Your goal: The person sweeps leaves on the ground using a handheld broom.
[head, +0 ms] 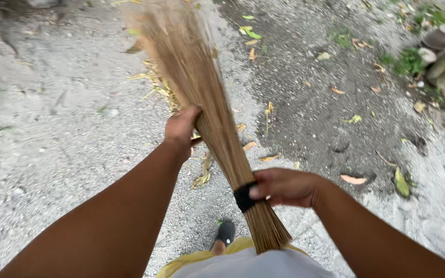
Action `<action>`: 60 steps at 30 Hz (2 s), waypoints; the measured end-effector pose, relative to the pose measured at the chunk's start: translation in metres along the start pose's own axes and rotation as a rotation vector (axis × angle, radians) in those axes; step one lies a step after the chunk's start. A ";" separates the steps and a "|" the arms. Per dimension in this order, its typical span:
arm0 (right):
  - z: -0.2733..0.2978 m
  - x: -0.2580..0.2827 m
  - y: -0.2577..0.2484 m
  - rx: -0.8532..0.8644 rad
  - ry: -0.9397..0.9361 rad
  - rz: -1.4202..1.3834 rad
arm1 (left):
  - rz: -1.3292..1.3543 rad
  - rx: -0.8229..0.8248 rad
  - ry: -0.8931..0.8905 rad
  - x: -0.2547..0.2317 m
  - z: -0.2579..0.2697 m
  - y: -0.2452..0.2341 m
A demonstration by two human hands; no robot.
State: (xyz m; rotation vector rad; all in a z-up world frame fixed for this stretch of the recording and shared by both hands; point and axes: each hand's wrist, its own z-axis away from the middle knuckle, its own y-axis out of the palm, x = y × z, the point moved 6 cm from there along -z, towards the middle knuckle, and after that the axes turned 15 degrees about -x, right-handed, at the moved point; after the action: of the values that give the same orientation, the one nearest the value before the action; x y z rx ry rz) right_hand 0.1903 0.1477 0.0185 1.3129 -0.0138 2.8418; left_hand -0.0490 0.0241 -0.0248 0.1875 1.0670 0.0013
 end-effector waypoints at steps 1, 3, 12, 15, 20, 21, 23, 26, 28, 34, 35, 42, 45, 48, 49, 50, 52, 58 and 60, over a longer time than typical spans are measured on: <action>-0.006 0.016 -0.008 -0.098 -0.035 -0.055 | -0.111 0.033 0.099 -0.014 0.013 0.000; -0.020 0.054 -0.025 -0.290 -0.110 -0.170 | -0.223 0.073 0.256 -0.032 0.041 0.006; -0.134 0.160 -0.024 -0.541 -0.317 -0.372 | -0.123 0.302 0.456 -0.108 0.100 -0.010; -0.154 0.136 -0.037 -0.506 -0.373 -0.312 | -0.105 0.149 0.507 -0.098 0.110 -0.026; -0.157 0.056 -0.169 -1.027 -0.214 -0.351 | -0.004 -0.017 0.590 -0.089 0.116 -0.032; -0.146 0.029 -0.193 -1.087 -0.184 -0.356 | 0.016 -0.021 0.624 -0.088 0.120 -0.030; -0.137 -0.015 -0.212 -1.165 0.134 -0.488 | 0.030 -0.035 0.691 -0.088 0.125 -0.028; -0.130 -0.008 -0.206 -1.053 0.058 -0.417 | 0.008 -0.053 0.720 -0.090 0.132 -0.019; -0.134 0.045 -0.188 -1.044 -0.113 -0.187 | -0.015 -0.056 0.657 -0.094 0.136 -0.014; -0.088 0.167 -0.101 -1.202 -0.407 0.097 | -0.108 0.055 0.536 -0.111 0.146 0.008; -0.073 0.179 -0.088 -1.213 -0.530 0.049 | -0.154 0.042 0.566 -0.113 0.146 0.013; -0.095 0.206 -0.067 -0.941 -0.715 0.147 | -0.290 0.037 0.707 -0.117 0.132 0.038; -0.106 0.196 -0.089 -1.109 -0.749 0.384 | -0.366 -0.085 0.720 -0.109 0.126 0.024; -0.101 0.159 -0.123 -1.187 -0.434 0.282 | -0.403 -0.253 0.715 -0.095 0.125 -0.007; -0.095 0.143 -0.135 -1.217 -0.309 0.198 | -0.399 -0.306 0.708 -0.089 0.126 -0.019; -0.087 0.130 -0.144 -1.283 -0.254 0.149 | -0.413 -0.320 0.698 -0.084 0.127 -0.030; -0.072 0.112 -0.157 -1.398 -0.154 0.058 | -0.432 -0.351 0.677 -0.075 0.129 -0.045; -0.102 0.146 -0.123 -1.300 -0.329 0.180 | -0.461 -0.377 0.653 -0.082 0.117 -0.038; -0.113 0.150 -0.109 -1.218 -0.340 0.188 | -0.544 -0.346 0.638 -0.082 0.114 -0.033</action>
State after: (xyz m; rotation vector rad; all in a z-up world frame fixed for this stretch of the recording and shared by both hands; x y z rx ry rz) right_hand 0.0088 0.2589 0.0595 1.3607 -1.5898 1.8833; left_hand 0.0072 -0.0335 0.0948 -0.4509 1.7047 -0.2574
